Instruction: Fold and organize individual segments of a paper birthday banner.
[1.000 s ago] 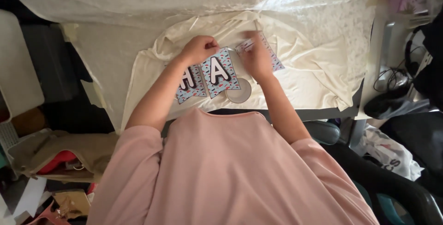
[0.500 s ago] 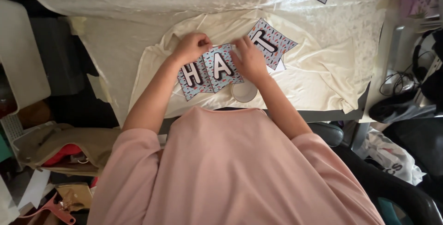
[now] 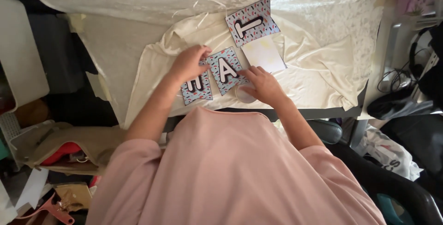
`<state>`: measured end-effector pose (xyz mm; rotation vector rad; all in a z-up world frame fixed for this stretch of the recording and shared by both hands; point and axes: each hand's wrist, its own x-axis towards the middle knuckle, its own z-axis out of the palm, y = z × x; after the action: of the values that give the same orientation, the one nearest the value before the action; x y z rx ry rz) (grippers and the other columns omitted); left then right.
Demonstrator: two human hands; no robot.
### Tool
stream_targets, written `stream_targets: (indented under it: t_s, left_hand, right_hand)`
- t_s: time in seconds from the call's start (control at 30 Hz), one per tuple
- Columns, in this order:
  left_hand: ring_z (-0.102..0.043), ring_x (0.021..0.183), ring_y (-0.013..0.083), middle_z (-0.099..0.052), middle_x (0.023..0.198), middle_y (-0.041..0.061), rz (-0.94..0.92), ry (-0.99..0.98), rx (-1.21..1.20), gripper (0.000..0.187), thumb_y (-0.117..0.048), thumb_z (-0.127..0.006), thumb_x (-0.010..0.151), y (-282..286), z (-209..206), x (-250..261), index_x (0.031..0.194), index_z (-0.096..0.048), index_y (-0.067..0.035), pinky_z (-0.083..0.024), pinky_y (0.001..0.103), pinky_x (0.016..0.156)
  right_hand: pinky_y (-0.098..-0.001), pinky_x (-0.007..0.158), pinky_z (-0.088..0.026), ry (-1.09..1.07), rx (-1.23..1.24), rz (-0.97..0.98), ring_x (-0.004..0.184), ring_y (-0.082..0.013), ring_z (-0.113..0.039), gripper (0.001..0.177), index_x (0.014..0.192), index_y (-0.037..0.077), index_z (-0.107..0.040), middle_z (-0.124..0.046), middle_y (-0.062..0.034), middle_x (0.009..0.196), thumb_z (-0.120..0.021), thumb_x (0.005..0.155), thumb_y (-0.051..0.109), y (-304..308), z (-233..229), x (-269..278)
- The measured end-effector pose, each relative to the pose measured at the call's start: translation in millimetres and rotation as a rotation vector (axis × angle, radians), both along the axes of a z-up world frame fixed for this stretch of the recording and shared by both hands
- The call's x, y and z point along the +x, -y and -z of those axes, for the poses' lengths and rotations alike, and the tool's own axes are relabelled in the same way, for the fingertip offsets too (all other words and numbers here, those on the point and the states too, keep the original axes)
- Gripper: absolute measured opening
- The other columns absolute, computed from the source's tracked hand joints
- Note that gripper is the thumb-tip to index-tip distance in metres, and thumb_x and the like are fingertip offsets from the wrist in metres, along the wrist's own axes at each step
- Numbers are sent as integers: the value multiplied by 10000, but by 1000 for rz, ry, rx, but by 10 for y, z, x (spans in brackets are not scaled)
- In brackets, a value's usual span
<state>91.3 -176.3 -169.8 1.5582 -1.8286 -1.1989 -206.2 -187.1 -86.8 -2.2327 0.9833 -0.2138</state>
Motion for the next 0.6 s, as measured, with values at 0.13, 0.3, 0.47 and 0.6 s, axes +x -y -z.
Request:
stream_targets:
  t_s: [0.13,0.3,0.47,0.6]
  left_hand:
    - [-675,948,332,-688,997,128,-71,181,-201,407,-108,-826,758,-171,-153,-114,1126,-658,-72,-522,444,811]
    - [-656,932,323,-670,915,92,-195,322,-240,282,-100,-791,762,-224,-6,-170,995,-633,-85,-491,483,806]
    - [-674,894,319,-680,906,86,-224,232,-112,180,-128,-757,823,-292,-20,-154,958,-644,-91,-514,463,792]
    - [-682,895,320,-685,954,94,-272,167,-28,148,-108,-706,836,-401,39,-127,973,-653,-102,-528,448,772]
  right_hand:
    - [-436,889,-525,-61,36,9,1070,-344,-640,525,1382,100,-557,-682,-126,1117,-658,871,31,6,103,-64]
    - [-465,811,-532,-346,270,42,982,-343,-679,559,1414,160,-531,-704,-115,1040,-609,877,25,4,-237,-49]
    - [-457,811,-541,-328,236,38,1015,-318,-675,402,1253,134,-599,-700,-104,1101,-707,865,135,160,-94,-91]
    - [-463,1058,-490,-164,-208,96,1251,-302,-566,290,1215,142,-695,-669,-87,1239,-737,928,142,522,234,89]
